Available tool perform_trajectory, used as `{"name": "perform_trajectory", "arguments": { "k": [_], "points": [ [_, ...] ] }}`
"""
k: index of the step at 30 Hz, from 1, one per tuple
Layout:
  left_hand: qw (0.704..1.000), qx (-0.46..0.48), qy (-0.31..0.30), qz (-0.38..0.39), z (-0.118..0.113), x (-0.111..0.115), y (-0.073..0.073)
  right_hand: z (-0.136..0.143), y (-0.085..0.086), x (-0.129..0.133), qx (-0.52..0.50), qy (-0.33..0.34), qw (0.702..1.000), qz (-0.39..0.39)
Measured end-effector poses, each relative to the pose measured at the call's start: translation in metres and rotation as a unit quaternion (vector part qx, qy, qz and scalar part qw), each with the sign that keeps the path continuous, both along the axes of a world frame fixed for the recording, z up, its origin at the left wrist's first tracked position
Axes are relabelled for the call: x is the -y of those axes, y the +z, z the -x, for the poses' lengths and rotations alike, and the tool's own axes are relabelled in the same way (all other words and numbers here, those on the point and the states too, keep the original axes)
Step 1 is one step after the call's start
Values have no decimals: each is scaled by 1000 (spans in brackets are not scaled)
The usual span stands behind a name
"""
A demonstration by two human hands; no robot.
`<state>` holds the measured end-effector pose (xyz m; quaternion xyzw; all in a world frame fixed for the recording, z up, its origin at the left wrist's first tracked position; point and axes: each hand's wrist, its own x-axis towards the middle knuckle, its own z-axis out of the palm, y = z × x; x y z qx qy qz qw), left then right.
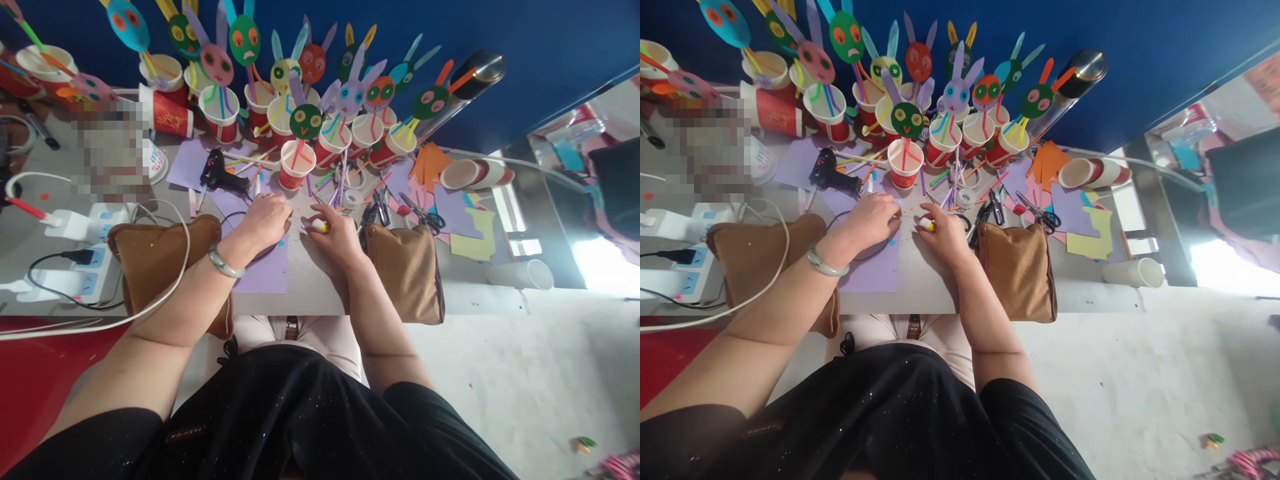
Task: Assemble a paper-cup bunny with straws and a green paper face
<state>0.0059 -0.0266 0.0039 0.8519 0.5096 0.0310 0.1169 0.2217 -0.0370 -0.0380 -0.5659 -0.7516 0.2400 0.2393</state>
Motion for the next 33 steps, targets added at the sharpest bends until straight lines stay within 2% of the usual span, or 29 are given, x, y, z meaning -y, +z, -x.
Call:
{"name": "perform_trajectory", "arguments": {
  "k": [4,8,12,16,22,28,33],
  "points": [
    [997,10,-78,15,-2,0,1,-14,8,-6,-60,-65,996,-4],
    [989,3,-148,25,-6,3,0,-23,10,-10,-72,-47,995,48],
    [987,-32,-157,32,-6,7,-1,-23,12,-7,-105,-29,992,70],
    [987,-36,-157,26,-5,9,-2,-19,17,-3,-139,-23,989,50],
    [988,-28,-150,37,-7,9,1,-16,25,-3,-94,-35,994,52],
    [985,-60,-147,63,-9,9,10,-11,20,-3,-89,-35,995,35],
    [986,-42,-149,61,-7,9,6,-6,15,-3,-102,-38,994,21]
  ]
}}
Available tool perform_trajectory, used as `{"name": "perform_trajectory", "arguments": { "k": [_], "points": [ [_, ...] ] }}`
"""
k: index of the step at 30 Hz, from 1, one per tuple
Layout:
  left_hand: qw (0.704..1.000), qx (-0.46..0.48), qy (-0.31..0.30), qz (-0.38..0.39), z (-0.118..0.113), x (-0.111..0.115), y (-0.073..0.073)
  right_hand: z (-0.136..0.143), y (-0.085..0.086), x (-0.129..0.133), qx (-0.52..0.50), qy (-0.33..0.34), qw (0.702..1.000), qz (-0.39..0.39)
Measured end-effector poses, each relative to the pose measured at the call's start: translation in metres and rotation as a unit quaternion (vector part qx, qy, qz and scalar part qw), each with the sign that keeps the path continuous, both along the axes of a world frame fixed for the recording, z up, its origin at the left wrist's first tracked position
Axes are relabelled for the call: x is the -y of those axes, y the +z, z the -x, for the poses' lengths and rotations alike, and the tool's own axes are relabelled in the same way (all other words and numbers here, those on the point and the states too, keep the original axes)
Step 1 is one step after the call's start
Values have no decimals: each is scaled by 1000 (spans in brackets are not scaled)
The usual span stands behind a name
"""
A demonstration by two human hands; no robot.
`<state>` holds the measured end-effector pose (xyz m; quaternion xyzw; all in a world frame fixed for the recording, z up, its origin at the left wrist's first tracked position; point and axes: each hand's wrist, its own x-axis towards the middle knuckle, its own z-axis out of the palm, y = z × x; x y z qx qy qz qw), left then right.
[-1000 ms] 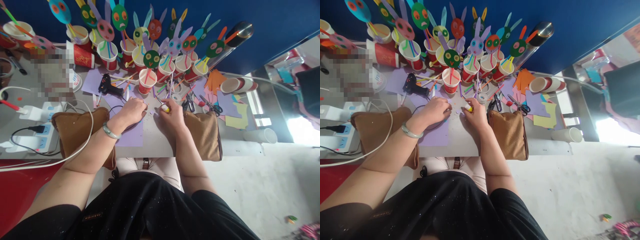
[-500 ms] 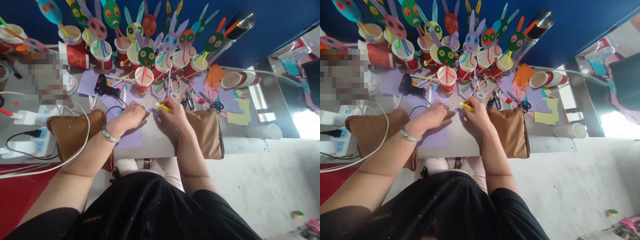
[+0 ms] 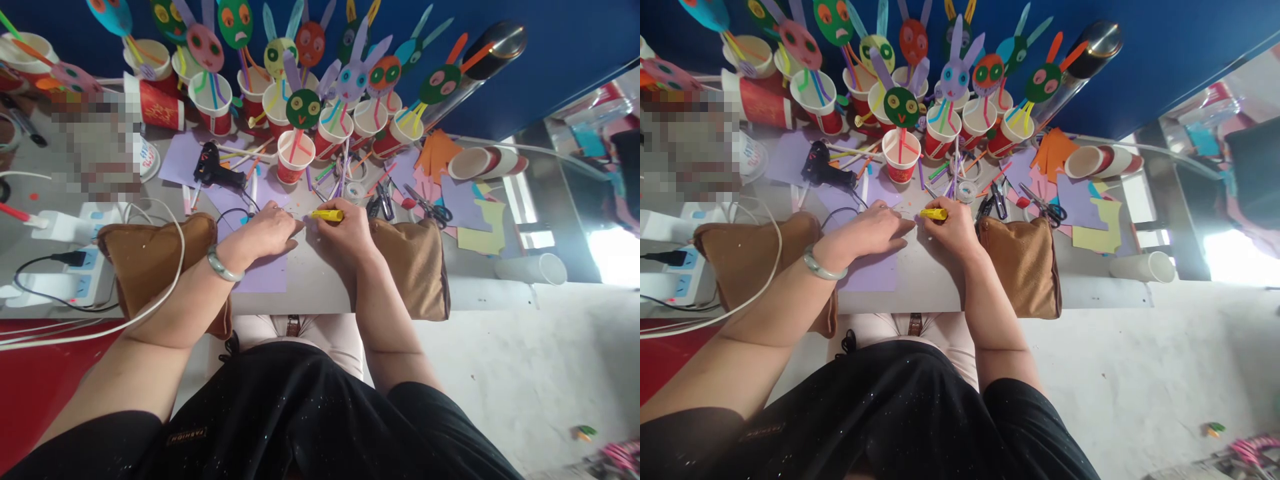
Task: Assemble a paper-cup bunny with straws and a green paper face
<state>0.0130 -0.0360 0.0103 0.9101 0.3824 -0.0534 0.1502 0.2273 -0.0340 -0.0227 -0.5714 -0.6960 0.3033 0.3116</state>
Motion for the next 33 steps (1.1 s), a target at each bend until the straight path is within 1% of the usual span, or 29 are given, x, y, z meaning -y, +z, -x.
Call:
{"name": "perform_trajectory", "arguments": {
  "k": [4,9,16,18,20,24,26,27,29,33],
  "points": [
    [1000,-6,5,9,0,0,-2,3,-6,0,8,6,1000,-5],
    [1000,-17,5,17,-1,1,-1,4,-15,-2,42,26,999,16],
    [1000,-27,1,6,-1,3,0,9,-21,-7,86,44,995,-26],
    [1000,-23,-2,5,-1,3,2,10,-23,-8,79,36,996,-31],
    [1000,-19,-4,7,-1,3,3,9,-24,-8,49,21,998,-29],
    [999,-27,-1,18,0,3,6,2,-20,-9,-33,-62,997,-31],
    [1000,-22,-2,18,0,2,6,-1,-16,-8,-53,-83,995,-31],
    [1000,-19,-3,20,1,2,6,-2,-14,-8,-54,-79,995,-27],
    [1000,-17,-2,24,1,2,5,-1,-11,-6,-43,-46,998,-6],
    [999,-21,2,24,0,2,5,3,-14,-3,-7,26,999,33]
  ]
}}
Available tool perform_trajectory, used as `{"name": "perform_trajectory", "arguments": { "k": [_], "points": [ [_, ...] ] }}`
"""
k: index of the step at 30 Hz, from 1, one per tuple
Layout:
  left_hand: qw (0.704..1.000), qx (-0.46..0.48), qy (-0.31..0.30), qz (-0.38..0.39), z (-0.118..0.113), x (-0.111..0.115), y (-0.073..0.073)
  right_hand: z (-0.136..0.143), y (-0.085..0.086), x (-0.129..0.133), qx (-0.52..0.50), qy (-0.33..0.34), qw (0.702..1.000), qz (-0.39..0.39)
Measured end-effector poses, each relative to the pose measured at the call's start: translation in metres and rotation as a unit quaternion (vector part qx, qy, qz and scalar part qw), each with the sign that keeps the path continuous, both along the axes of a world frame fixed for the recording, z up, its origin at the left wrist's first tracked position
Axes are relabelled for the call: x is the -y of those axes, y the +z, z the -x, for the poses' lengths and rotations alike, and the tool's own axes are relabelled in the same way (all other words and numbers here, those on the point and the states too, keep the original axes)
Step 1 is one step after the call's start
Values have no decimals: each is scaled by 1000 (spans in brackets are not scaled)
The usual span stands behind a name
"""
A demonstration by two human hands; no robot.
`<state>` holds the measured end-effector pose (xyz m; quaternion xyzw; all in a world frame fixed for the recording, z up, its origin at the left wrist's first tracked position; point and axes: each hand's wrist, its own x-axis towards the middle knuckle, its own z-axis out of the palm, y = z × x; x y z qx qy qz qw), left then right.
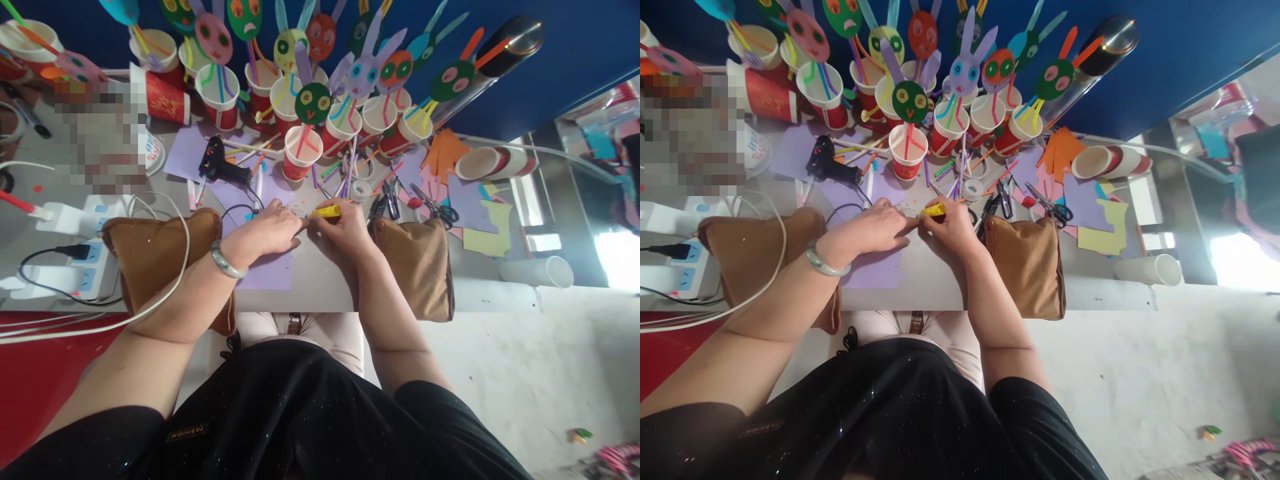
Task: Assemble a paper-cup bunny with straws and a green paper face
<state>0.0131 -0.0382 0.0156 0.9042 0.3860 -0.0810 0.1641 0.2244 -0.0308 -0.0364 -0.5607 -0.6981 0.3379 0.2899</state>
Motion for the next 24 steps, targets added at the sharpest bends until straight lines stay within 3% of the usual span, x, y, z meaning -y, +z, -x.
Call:
{"name": "perform_trajectory", "arguments": {
  "k": [7,14,20,24],
  "points": [
    [1000,6,0,-4,1,0,-2,1,-8,-4,49,37,997,-47],
    [1000,-2,-8,-12,2,1,0,-8,2,-2,-10,-60,996,-64],
    [1000,1,1,1,1,1,-2,-7,3,0,31,28,999,-17],
    [1000,15,0,-9,2,0,-7,-5,0,-1,62,45,996,-39]
  ]
}}
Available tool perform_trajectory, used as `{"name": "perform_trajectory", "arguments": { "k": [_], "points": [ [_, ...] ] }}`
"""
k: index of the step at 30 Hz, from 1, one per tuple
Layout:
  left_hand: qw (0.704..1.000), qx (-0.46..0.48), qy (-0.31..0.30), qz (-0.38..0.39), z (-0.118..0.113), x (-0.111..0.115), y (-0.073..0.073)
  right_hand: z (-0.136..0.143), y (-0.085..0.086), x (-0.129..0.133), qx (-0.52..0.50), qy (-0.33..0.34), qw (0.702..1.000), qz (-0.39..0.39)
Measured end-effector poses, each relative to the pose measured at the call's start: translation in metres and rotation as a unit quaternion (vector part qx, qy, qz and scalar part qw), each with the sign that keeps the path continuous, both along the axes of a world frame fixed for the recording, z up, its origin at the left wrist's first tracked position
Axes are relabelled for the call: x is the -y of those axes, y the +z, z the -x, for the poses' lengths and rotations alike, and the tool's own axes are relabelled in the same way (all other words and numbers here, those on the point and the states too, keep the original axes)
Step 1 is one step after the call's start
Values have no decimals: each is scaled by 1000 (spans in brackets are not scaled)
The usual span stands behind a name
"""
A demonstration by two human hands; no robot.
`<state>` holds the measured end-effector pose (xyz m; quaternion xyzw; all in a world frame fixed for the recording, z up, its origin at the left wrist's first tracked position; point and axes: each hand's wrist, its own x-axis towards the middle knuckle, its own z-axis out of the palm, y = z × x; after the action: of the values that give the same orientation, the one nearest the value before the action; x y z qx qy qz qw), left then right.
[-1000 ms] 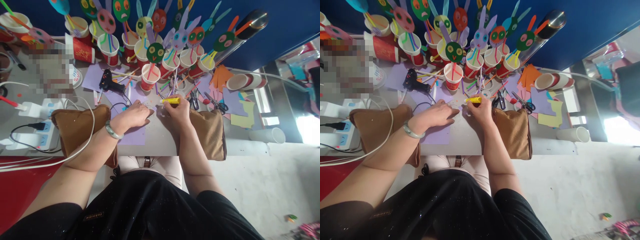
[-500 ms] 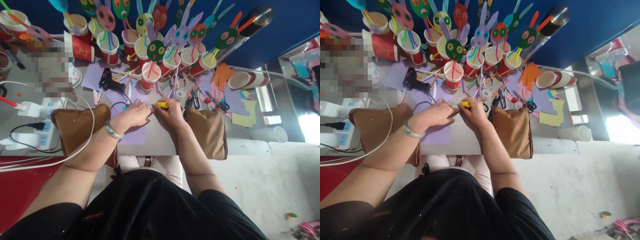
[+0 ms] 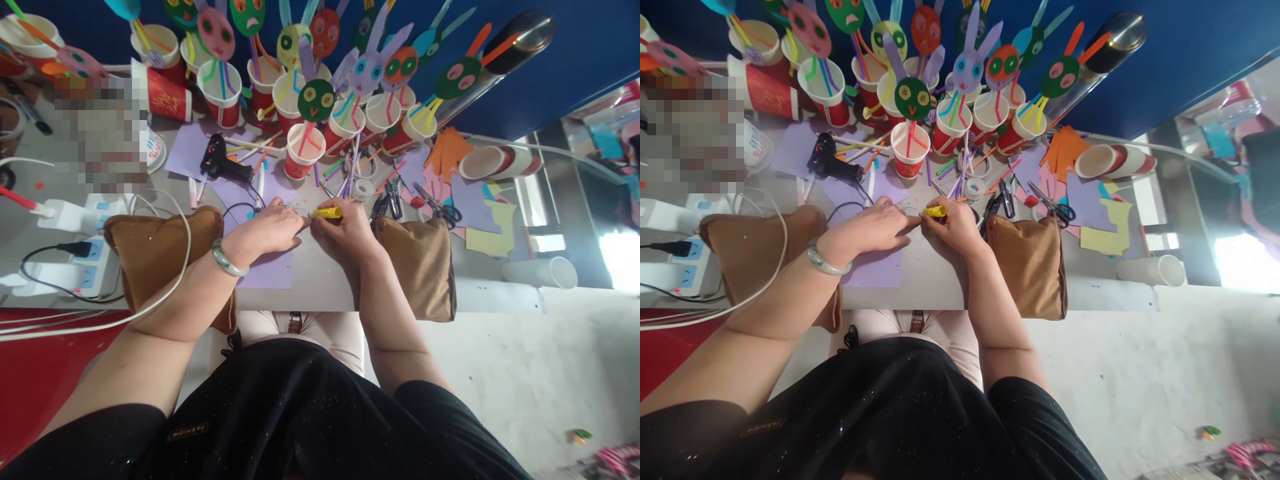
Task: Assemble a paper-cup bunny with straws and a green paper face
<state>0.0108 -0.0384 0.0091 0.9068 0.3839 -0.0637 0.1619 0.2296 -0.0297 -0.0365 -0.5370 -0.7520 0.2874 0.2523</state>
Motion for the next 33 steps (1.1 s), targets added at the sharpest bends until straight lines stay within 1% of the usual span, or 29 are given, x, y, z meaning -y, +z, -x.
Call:
{"name": "perform_trajectory", "arguments": {
  "k": [2,6,8,10,12,15,17,19,22,25,27,30,32,33],
  "points": [
    [1000,2,-4,-7,1,0,0,0,0,-1,-5,-14,1000,-17],
    [1000,4,-4,-3,1,0,3,-3,3,-1,-42,-72,996,-40],
    [1000,0,-4,-1,1,0,4,-4,4,0,-52,-79,995,-40],
    [1000,-8,-6,0,1,0,4,-4,3,0,-50,-61,997,-26],
    [1000,-15,-6,5,0,0,4,-2,1,0,-41,-25,999,-12],
    [1000,-17,-3,15,0,1,5,0,-2,0,-21,18,1000,-12],
    [1000,-14,-2,19,-1,1,7,0,-4,-2,-10,12,1000,-22],
    [1000,-13,-4,20,-1,1,9,-1,-3,-3,-11,-12,999,-29],
    [1000,-21,-6,22,-1,0,11,-3,-1,-4,-39,-45,998,-30],
    [1000,-22,-6,19,-1,0,11,-3,1,-3,-60,-55,996,-26],
    [1000,-19,-5,16,-1,0,10,-2,1,-2,-58,-48,997,-16],
    [1000,-23,-1,22,-1,0,10,0,-2,-2,-38,-8,999,5],
    [999,-26,1,29,-2,0,11,0,-4,-3,-22,7,1000,0],
    [999,-27,1,32,-2,0,12,0,-4,-3,-16,1,1000,-9]
  ]
}}
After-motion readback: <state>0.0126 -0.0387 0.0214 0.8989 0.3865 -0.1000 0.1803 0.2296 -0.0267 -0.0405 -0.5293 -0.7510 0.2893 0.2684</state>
